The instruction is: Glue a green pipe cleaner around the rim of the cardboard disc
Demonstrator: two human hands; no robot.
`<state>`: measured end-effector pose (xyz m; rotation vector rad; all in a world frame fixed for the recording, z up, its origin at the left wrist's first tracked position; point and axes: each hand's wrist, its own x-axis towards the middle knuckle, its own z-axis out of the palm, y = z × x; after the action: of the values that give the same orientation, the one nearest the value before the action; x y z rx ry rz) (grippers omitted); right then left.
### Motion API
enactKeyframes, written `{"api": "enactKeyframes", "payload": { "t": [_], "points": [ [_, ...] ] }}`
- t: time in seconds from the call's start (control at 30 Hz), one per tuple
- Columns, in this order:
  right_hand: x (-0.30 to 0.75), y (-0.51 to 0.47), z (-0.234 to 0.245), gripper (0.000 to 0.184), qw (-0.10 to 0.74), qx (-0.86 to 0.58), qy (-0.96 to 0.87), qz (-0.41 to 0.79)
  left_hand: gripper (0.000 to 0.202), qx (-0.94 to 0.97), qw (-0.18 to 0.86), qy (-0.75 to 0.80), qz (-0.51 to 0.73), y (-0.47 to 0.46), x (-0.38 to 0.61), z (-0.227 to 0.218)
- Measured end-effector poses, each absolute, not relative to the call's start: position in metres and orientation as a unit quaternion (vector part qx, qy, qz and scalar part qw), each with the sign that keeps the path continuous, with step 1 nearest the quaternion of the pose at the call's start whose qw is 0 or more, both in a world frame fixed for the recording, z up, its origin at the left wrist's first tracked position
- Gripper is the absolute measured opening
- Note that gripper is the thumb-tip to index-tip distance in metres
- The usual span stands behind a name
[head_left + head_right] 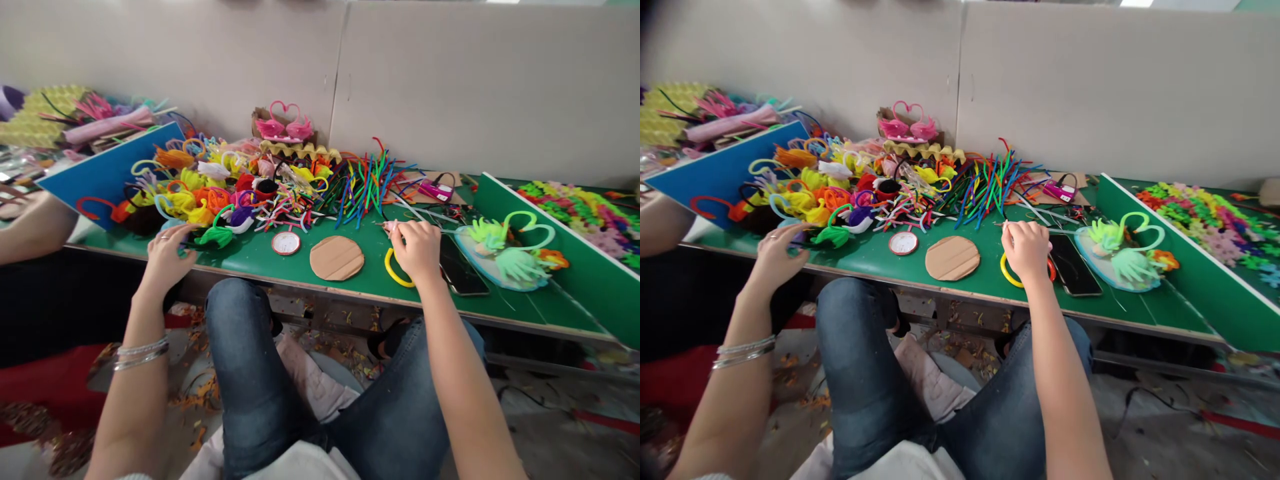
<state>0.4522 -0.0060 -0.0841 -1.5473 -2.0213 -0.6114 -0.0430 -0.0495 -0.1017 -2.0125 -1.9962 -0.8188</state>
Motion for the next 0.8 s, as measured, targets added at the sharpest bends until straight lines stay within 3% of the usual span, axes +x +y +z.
{"api": "enactKeyframes", "payload": {
  "t": [0.23,0.47,0.6,0.73,0.8],
  "points": [
    [0.448,-0.008,-0.082,0.025,0.263,-0.569,-0.746,-0.227,0.056,-0.708,0.114,-0.668,-0.2,-0.039,-0.035,-0.115],
    [0.428,-0.016,-0.089,0.021,0.336,-0.494,-0.783,-0.172,0.045,-0.662,0.104,-0.664,-0.331,-0.055,-0.026,-0.116],
    [0.389,-0.033,-0.095,0.041,0.383,-0.399,-0.833,0.028,0.053,-0.65,-0.022,-0.6,-0.466,-0.072,0.015,-0.103],
    [0.345,-0.057,-0.107,0.092,0.359,-0.269,-0.81,0.379,0.051,-0.769,-0.182,-0.463,-0.401,-0.085,0.077,-0.086],
    [0.331,-0.067,-0.115,0.089,0.369,-0.235,-0.761,0.479,0.049,-0.811,-0.199,-0.423,-0.352,-0.089,0.106,-0.078]
  ]
}}
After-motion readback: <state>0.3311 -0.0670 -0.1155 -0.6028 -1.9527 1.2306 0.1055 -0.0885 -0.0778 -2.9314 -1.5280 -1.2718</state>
